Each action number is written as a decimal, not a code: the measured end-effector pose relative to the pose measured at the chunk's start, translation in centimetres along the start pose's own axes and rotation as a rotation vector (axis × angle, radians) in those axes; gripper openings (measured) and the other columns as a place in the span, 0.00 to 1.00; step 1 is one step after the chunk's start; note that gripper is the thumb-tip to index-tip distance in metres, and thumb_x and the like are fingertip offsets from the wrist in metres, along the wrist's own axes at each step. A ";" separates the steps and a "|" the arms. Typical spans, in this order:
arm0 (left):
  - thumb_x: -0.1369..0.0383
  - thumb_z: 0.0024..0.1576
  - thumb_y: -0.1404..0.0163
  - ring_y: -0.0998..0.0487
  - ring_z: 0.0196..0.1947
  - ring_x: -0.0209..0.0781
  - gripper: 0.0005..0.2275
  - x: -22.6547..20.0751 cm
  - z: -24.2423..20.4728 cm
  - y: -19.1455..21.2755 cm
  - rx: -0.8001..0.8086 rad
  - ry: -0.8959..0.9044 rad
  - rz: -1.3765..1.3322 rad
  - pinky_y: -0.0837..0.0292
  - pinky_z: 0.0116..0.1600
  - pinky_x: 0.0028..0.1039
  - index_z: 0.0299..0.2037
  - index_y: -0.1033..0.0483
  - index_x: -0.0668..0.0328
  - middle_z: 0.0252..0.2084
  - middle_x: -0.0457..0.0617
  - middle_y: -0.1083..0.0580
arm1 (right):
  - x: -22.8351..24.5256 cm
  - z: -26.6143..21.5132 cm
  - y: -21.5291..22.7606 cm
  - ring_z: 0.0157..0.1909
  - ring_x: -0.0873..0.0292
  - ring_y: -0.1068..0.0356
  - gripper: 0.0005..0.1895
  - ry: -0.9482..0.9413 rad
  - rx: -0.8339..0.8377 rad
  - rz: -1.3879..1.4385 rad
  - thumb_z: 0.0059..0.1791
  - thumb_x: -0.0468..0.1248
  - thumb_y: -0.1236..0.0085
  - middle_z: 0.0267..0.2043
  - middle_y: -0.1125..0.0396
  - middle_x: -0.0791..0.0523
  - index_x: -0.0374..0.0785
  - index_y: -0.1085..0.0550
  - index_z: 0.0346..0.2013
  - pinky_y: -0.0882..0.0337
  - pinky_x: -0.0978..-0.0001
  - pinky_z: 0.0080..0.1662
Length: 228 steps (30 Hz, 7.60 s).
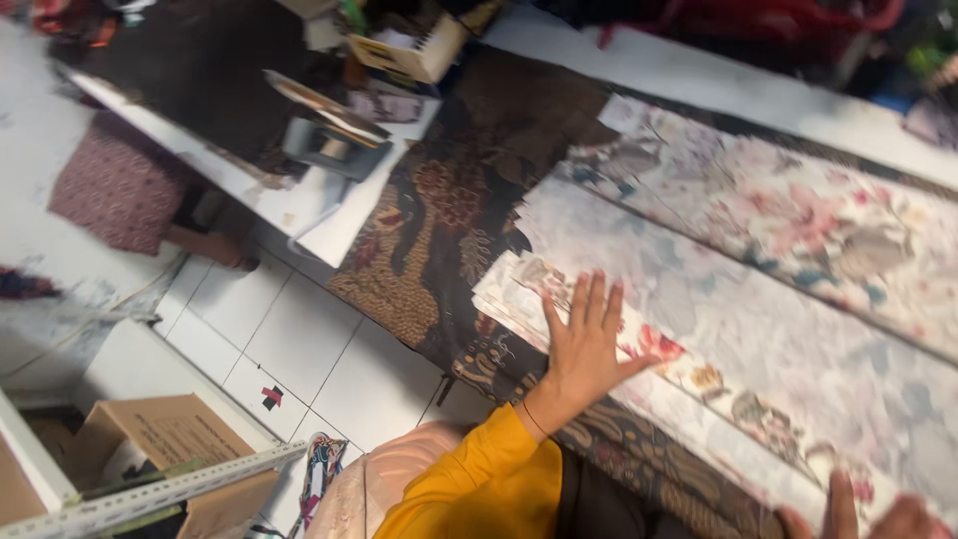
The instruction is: The person irons a floral-patterned fabric on a table, repeatedly folding and pressing sections with an iron. They smooth the fabric by hand between passes and adjust the folds to ensure even pressing.
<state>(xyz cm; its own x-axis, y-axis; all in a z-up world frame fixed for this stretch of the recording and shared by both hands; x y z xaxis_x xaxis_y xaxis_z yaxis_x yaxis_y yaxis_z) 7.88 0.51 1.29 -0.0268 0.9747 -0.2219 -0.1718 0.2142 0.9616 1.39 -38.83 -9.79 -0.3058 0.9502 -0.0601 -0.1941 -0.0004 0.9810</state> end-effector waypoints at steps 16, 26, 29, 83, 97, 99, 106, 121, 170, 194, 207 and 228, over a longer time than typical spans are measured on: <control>0.30 0.50 0.55 0.67 0.79 0.59 0.52 1.9 0.4 -1.9 0.132 0.012 -0.026 0.79 0.67 0.76 0.76 0.54 0.61 0.79 0.60 0.59 | 2.4 -1.9 5.8 0.81 0.26 0.60 0.42 -0.287 0.022 0.232 0.45 0.64 0.48 0.77 0.55 0.28 0.56 0.34 0.72 0.56 0.31 0.74; 0.34 0.54 0.55 0.71 0.78 0.60 0.48 4.2 1.6 -2.7 0.310 -0.009 -0.038 0.82 0.66 0.75 0.77 0.58 0.58 0.80 0.58 0.64 | 4.3 0.5 10.6 0.81 0.30 0.55 0.37 -0.306 -0.016 0.323 0.48 0.59 0.47 0.79 0.53 0.32 0.55 0.34 0.71 0.52 0.36 0.76; 0.42 0.55 0.50 0.67 0.78 0.63 0.46 3.4 2.2 -1.2 0.255 -0.134 -0.011 0.78 0.68 0.74 0.76 0.56 0.60 0.78 0.64 0.62 | 4.3 1.3 11.5 0.79 0.30 0.55 0.38 -0.321 -0.012 0.314 0.46 0.59 0.45 0.78 0.53 0.33 0.55 0.34 0.69 0.52 0.37 0.74; 0.70 0.57 0.55 0.26 0.56 0.43 0.12 -21.1 1.4 -2.2 0.631 -1.735 -0.184 0.32 0.60 0.30 0.50 0.29 0.58 0.58 0.49 0.28 | 4.5 0.4 12.1 0.78 0.39 0.61 0.42 -0.557 0.046 0.300 0.44 0.60 0.42 0.75 0.57 0.39 0.47 0.38 0.68 0.61 0.22 0.66; 0.72 0.54 0.54 0.28 0.52 0.40 0.27 -23.6 0.2 -1.9 0.639 -1.806 -0.002 0.32 0.55 0.31 0.68 0.37 0.60 0.72 0.46 0.39 | 6.4 1.8 12.5 0.77 0.39 0.64 0.47 -0.510 -0.009 0.227 0.41 0.67 0.45 0.74 0.56 0.41 0.53 0.40 0.70 0.61 0.19 0.63; 0.72 0.55 0.52 0.28 0.51 0.40 0.27 -24.1 0.2 -1.9 0.654 -1.796 -0.020 0.32 0.55 0.31 0.68 0.37 0.59 0.74 0.46 0.41 | 6.1 1.4 12.2 0.77 0.43 0.63 0.49 -0.534 0.026 0.221 0.41 0.69 0.45 0.74 0.56 0.41 0.50 0.41 0.70 0.60 0.19 0.64; 0.76 0.38 0.37 0.26 0.54 0.40 0.46 -26.2 -0.6 -3.7 0.705 -1.753 0.168 0.32 0.54 0.31 0.72 0.45 0.58 0.76 0.47 0.46 | 5.3 0.3 12.9 0.77 0.49 0.58 0.54 -0.595 0.016 0.181 0.39 0.70 0.47 0.74 0.52 0.44 0.43 0.43 0.72 0.58 0.21 0.64; 0.68 0.36 0.32 0.24 0.52 0.42 0.53 -27.0 -2.3 -5.9 0.670 -1.740 0.300 0.34 0.58 0.34 0.75 0.53 0.50 0.78 0.47 0.53 | -11.4 -3.7 14.0 0.62 0.53 0.37 0.40 -1.018 -0.414 0.706 0.51 0.47 0.36 0.66 0.39 0.48 0.35 0.42 0.72 0.33 0.58 0.60; 0.67 0.50 0.38 0.21 0.38 0.59 0.24 -13.4 4.3 -1.5 0.590 -0.751 -0.464 0.29 0.37 0.44 0.54 0.33 0.62 0.41 0.59 0.25 | -2.4 11.1 16.1 0.31 0.47 0.24 0.25 -0.103 0.562 0.110 0.37 0.64 0.37 0.27 0.25 0.54 0.50 0.21 0.35 0.26 0.56 0.33; 0.66 0.38 0.32 0.20 0.43 0.52 0.23 7.2 10.8 0.6 0.833 -0.355 -0.320 0.27 0.43 0.38 0.44 0.25 0.58 0.39 0.53 0.21 | -6.3 6.0 7.7 0.27 0.63 0.22 0.23 -0.216 0.800 -0.110 0.42 0.65 0.37 0.26 0.21 0.61 0.54 0.18 0.36 0.23 0.69 0.35; 0.70 0.37 0.31 0.20 0.42 0.50 0.22 11.2 11.0 0.7 0.840 -0.267 -0.387 0.26 0.44 0.35 0.42 0.24 0.62 0.38 0.55 0.22 | -6.2 6.3 7.5 0.30 0.61 0.21 0.22 -0.216 0.734 0.019 0.40 0.61 0.34 0.31 0.21 0.60 0.50 0.19 0.34 0.20 0.66 0.36; 0.71 0.42 0.34 0.17 0.42 0.50 0.18 9.8 10.8 2.7 0.872 -0.164 -0.332 0.25 0.45 0.34 0.42 0.26 0.64 0.38 0.58 0.19 | -2.6 10.5 14.7 0.28 0.50 0.25 0.25 -0.109 0.662 0.019 0.38 0.65 0.41 0.24 0.26 0.57 0.52 0.22 0.36 0.29 0.57 0.31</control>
<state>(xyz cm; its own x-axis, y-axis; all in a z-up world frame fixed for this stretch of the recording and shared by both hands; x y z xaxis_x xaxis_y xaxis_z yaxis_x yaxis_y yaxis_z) 17.76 11.34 3.46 0.0416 0.8380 -0.5440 0.6525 0.3896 0.6500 9.13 -38.05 6.74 -0.2007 0.9780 -0.0568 0.4335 0.1406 0.8901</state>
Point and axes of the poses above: each hand's wrist, its own z-axis towards the middle knuckle, its own y-axis out of the back of the hand, x = y × z, the point moved 8 cm from there along z, towards the middle knuckle
